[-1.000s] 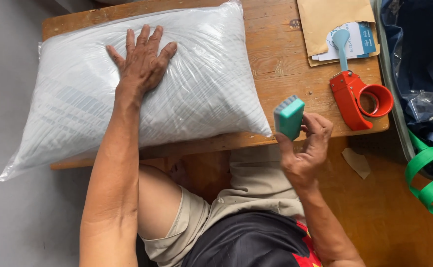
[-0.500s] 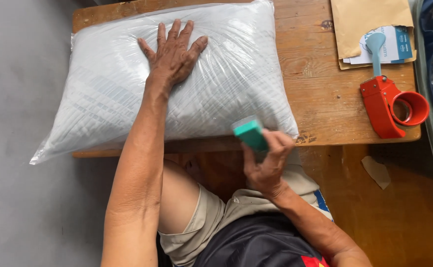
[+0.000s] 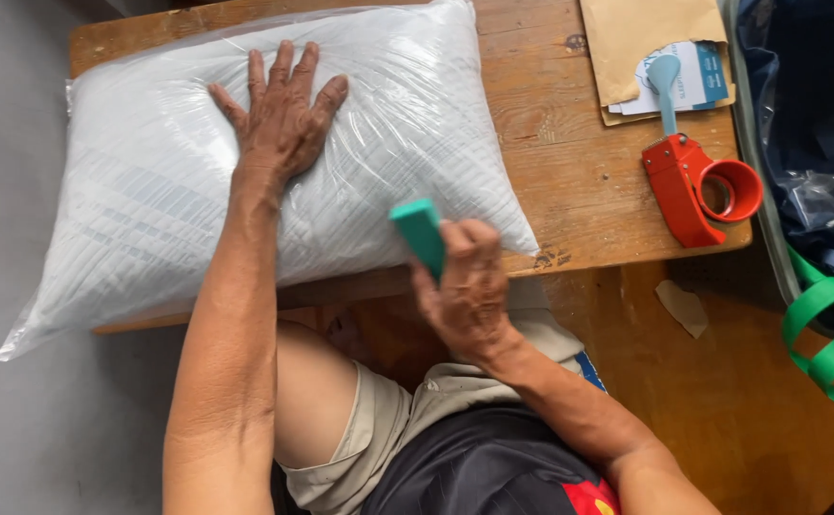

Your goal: Cleaning or smoothing the plastic-wrapped surface of a pillow using a small cleaning block.

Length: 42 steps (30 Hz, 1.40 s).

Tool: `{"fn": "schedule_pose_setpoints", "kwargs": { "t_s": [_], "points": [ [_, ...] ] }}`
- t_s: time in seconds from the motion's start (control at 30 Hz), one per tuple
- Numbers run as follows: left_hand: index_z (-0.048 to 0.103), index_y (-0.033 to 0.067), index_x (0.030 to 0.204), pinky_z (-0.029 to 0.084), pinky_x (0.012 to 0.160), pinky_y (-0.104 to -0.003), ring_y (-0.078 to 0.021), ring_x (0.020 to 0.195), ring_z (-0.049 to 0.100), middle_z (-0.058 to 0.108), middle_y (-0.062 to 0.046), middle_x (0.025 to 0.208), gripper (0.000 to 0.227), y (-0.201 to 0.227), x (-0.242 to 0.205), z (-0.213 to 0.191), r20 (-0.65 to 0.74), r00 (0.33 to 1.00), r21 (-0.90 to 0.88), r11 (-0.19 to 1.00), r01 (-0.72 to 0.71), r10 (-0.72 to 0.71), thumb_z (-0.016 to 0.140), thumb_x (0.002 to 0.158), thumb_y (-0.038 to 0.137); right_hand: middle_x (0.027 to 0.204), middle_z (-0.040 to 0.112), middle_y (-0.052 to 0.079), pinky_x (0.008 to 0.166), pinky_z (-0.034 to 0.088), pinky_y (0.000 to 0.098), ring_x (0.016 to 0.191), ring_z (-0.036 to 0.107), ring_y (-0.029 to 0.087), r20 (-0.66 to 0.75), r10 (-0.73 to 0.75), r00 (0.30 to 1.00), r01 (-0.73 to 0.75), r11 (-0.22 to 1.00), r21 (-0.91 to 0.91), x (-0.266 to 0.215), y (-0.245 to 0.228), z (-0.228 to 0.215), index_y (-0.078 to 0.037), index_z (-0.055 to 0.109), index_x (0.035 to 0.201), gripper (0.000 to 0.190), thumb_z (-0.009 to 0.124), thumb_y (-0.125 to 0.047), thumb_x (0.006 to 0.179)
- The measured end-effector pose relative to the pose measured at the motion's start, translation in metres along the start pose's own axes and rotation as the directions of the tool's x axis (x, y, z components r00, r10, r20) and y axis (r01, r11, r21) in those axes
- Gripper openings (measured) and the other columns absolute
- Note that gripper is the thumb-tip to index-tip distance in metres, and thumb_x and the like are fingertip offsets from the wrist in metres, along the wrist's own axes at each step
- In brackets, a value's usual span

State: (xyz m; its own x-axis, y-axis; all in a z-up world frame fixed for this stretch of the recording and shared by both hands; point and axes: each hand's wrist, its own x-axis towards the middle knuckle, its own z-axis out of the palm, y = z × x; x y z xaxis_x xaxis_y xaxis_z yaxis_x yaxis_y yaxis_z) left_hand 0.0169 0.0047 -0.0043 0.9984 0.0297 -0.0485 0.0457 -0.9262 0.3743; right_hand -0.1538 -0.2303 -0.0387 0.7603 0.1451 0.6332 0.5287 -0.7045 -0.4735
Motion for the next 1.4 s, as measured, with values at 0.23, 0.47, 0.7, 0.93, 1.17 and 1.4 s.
{"fn": "schedule_pose_setpoints", "kwargs": {
  "t_s": [0.23, 0.47, 0.7, 0.93, 1.17, 1.4],
  "points": [
    [0.03, 0.0189, 0.159, -0.023, 0.103, -0.075, -0.0386, 0.152, -0.003, 0.02, -0.011, 0.169, 0.101, 0.001, 0.002, 0.003, -0.012, 0.999, -0.007, 1.0, -0.03, 0.03, 0.008, 0.085, 0.084, 0.116, 0.04, 0.021, 0.082, 0.044, 0.0432, 0.099, 0.047, 0.033, -0.128, 0.345, 0.93, -0.361, 0.922, -0.139, 0.0, 0.064, -0.086, 0.008, 0.044, 0.129, 0.051, 0.074, -0.007, 0.09],
    [0.03, 0.0205, 0.16, -0.022, 0.106, -0.074, -0.0373, 0.153, -0.002, 0.02, -0.01, 0.169, 0.103, 0.01, -0.003, -0.004, -0.024, 1.0, 0.019, 1.0, -0.001, 0.001, 0.007, 0.083, 0.085, 0.122, 0.053, 0.018, 0.072, 0.055, 0.0346, 0.093, 0.06, 0.027, 0.051, -0.099, 0.994, 0.094, 0.99, 0.102, 0.027, -0.002, -0.029, 0.0, 0.048, 0.141, 0.063, 0.081, -0.011, 0.088],
    [0.024, 0.0188, 0.162, -0.027, 0.105, -0.069, -0.0327, 0.153, -0.009, 0.013, -0.009, 0.172, 0.096, 0.003, -0.014, -0.007, -0.052, 0.997, -0.002, 0.998, -0.063, 0.063, 0.01, 0.09, 0.081, 0.103, 0.054, 0.015, 0.078, 0.048, 0.0386, 0.09, 0.052, 0.026, 0.099, 0.022, 0.995, 0.006, 0.961, -0.276, 0.073, 0.076, -0.014, 0.006, 0.048, 0.139, 0.061, 0.07, -0.003, 0.083],
    [0.026, 0.0231, 0.164, -0.015, 0.113, -0.075, -0.0376, 0.157, 0.003, 0.017, -0.012, 0.172, 0.08, 0.003, -0.018, -0.007, -0.079, 0.996, 0.004, 0.999, -0.045, 0.045, 0.024, 0.103, 0.074, 0.104, 0.061, 0.02, 0.085, 0.052, 0.0473, 0.095, 0.064, 0.041, 0.085, -0.205, 0.975, 0.199, 0.977, 0.076, 0.087, 0.041, -0.012, -0.002, 0.069, 0.126, 0.049, 0.081, -0.011, 0.079],
    [0.03, 0.0225, 0.163, -0.014, 0.116, -0.073, -0.0363, 0.157, 0.007, 0.019, -0.009, 0.171, 0.067, 0.0, -0.027, 0.0, -0.176, 0.98, -0.023, 0.995, -0.098, 0.093, 0.019, 0.108, 0.06, 0.107, 0.059, 0.016, 0.084, 0.051, 0.046, 0.095, 0.063, 0.035, 0.11, -0.261, 0.959, 0.261, 0.965, 0.018, 0.147, 0.124, 0.062, -0.013, 0.069, 0.136, 0.039, 0.066, -0.015, 0.096],
    [0.033, 0.009, 0.159, -0.004, 0.115, -0.079, -0.0418, 0.156, 0.012, 0.024, -0.018, 0.168, 0.089, 0.011, -0.037, 0.005, -0.235, 0.963, 0.115, 0.987, -0.108, 0.133, 0.029, 0.1, 0.076, 0.107, 0.06, 0.013, 0.08, 0.055, 0.0461, 0.094, 0.064, 0.034, 0.179, -0.314, 0.932, 0.322, 0.946, -0.019, 0.176, 0.07, 0.104, -0.019, 0.061, 0.142, 0.049, 0.07, -0.021, 0.093]
  ]
}}
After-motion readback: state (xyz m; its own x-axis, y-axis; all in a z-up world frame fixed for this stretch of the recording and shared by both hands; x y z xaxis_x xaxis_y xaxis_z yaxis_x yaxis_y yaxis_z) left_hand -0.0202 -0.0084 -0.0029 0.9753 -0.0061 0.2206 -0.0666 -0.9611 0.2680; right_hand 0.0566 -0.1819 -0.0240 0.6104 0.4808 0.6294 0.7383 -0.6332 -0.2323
